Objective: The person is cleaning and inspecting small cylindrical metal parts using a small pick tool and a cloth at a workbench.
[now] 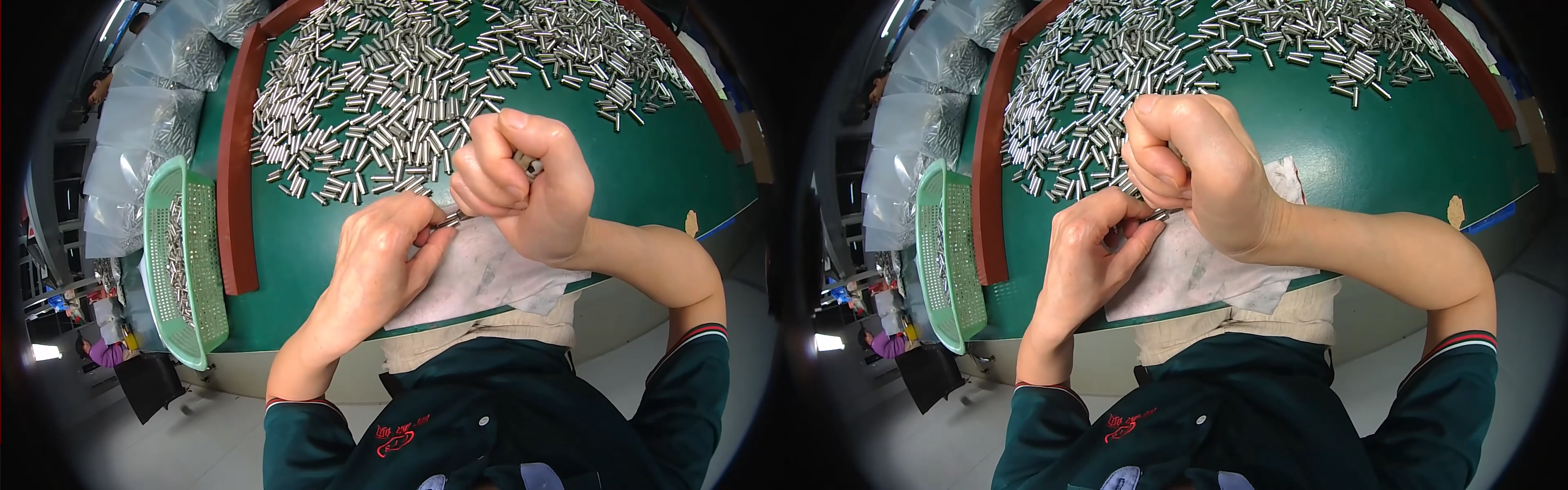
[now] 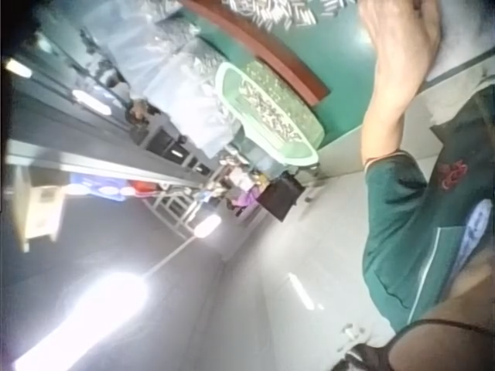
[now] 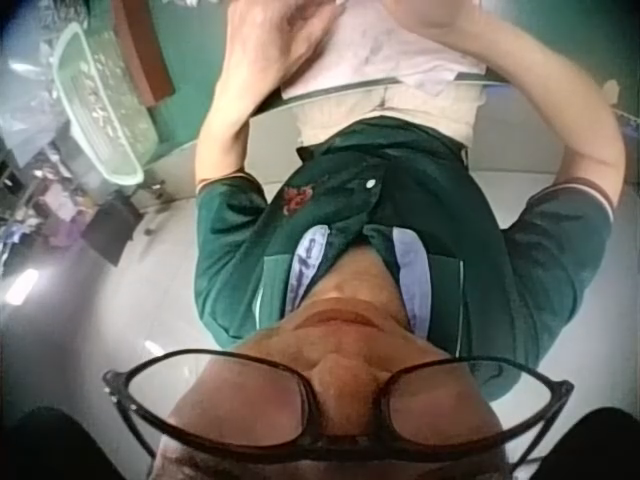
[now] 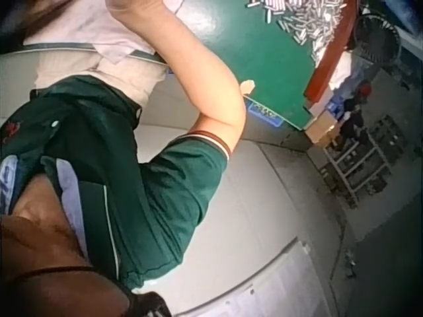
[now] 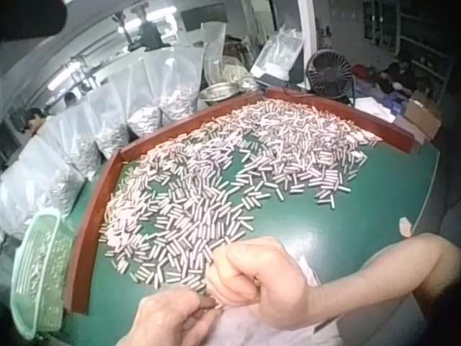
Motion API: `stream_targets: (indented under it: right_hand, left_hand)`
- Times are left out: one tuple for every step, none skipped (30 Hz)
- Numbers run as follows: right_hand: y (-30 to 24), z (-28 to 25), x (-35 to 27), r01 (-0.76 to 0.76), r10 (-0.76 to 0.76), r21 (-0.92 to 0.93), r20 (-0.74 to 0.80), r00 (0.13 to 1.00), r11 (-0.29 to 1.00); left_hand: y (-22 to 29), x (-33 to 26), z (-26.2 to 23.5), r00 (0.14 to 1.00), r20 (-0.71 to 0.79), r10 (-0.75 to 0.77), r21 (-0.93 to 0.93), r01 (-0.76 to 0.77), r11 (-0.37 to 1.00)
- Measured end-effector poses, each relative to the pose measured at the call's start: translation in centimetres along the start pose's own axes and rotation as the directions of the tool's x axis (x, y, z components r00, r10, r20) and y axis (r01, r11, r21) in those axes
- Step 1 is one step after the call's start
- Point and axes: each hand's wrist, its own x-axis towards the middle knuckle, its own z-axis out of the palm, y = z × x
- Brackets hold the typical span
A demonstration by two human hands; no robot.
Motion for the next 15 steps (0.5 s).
stream_targets:
  right_hand:
    - [0.0, 0.0, 0.0, -0.001, 0.001, 0.005, -0.005, 1.0, 1.0]
    - [0.1, 0.0, 0.0, -0.002, 0.002, 0.005, -0.006, 1.0, 1.0]
    - [0.2, 0.1, 0.0, -0.01, 0.01, -0.007, -0.012, 1.0, 1.0]
    - [0.2, 0.1, -0.1, -0.018, 0.018, -0.019, -0.019, 1.0, 1.0]
    - [0.2, 0.2, -0.1, -0.02, 0.019, -0.019, -0.021, 1.0, 1.0]
    - [0.2, 0.2, -0.1, -0.018, 0.017, -0.027, -0.025, 1.0, 0.999]
    - [0.2, 0.2, -0.1, -0.017, 0.016, -0.035, -0.028, 0.999, 0.999]
    - [0.1, 0.1, -0.1, -0.018, 0.017, -0.036, -0.028, 0.999, 0.999]
    - [0.0, 0.2, -0.1, -0.015, 0.015, -0.029, -0.02, 1.0, 0.999]
    - [0.0, 0.2, -0.2, -0.014, 0.013, -0.023, -0.012, 1.0, 1.0]
    - [0.0, 0.1, -0.2, -0.017, 0.017, -0.025, -0.012, 1.0, 1.0]
    - [0.0, 0.0, -0.2, -0.008, 0.008, -0.017, -0.001, 1.0, 1.0]
    - [-0.1, -0.1, -0.2, 0.001, 0.0, -0.01, 0.01, 1.0, 1.0]
    - [-0.1, -0.1, -0.2, 0.005, -0.004, -0.024, 0.014, 1.0, 1.0]
    - [-0.1, -0.1, -0.2, 0.002, -0.001, -0.026, 0.019, 1.0, 1.0]
  left_hand:
    - [0.0, 0.0, 0.1, 1.0, -0.005, -0.003, -0.01, 0.003, 1.0]
    - [0.0, 0.0, 0.1, 1.0, -0.011, -0.005, -0.019, 0.005, 1.0]
    - [0.0, 0.0, 0.1, 1.0, -0.009, -0.006, -0.021, 0.006, 1.0]
    - [0.1, 0.0, 0.0, 0.999, 0.01, -0.044, -0.032, 0.044, 0.999]
    - [0.1, -0.1, 0.0, 0.996, 0.028, -0.081, -0.042, 0.082, 0.996]
    - [0.1, -0.1, 0.0, 0.996, 0.029, -0.081, -0.043, 0.082, 0.996]
    - [0.0, -0.2, 0.0, 0.996, 0.036, -0.08, -0.032, 0.081, 0.996]
    - [0.0, -0.2, 0.1, 0.996, 0.043, -0.079, -0.022, 0.081, 0.997]
    - [-0.1, -0.2, 0.3, 0.996, 0.043, -0.081, -0.025, 0.082, 0.996]
    - [-0.2, -0.2, 0.5, 1.0, -0.004, 0.016, 0.061, -0.016, 0.998]
    - [-0.2, -0.2, 0.8, 0.992, -0.042, 0.116, 0.151, -0.109, 0.983]
    - [-0.3, -0.2, 0.9, 0.993, -0.044, 0.113, 0.149, -0.105, 0.983]
    - [-0.4, -0.2, 1.2, 0.983, -0.044, 0.177, 0.267, -0.159, 0.95]
    - [-0.5, -0.2, 1.4, 0.97, -0.037, 0.24, 0.382, -0.208, 0.9]
    - [-0.6, -0.2, 1.6, 0.968, -0.045, 0.249, 0.403, -0.21, 0.891]
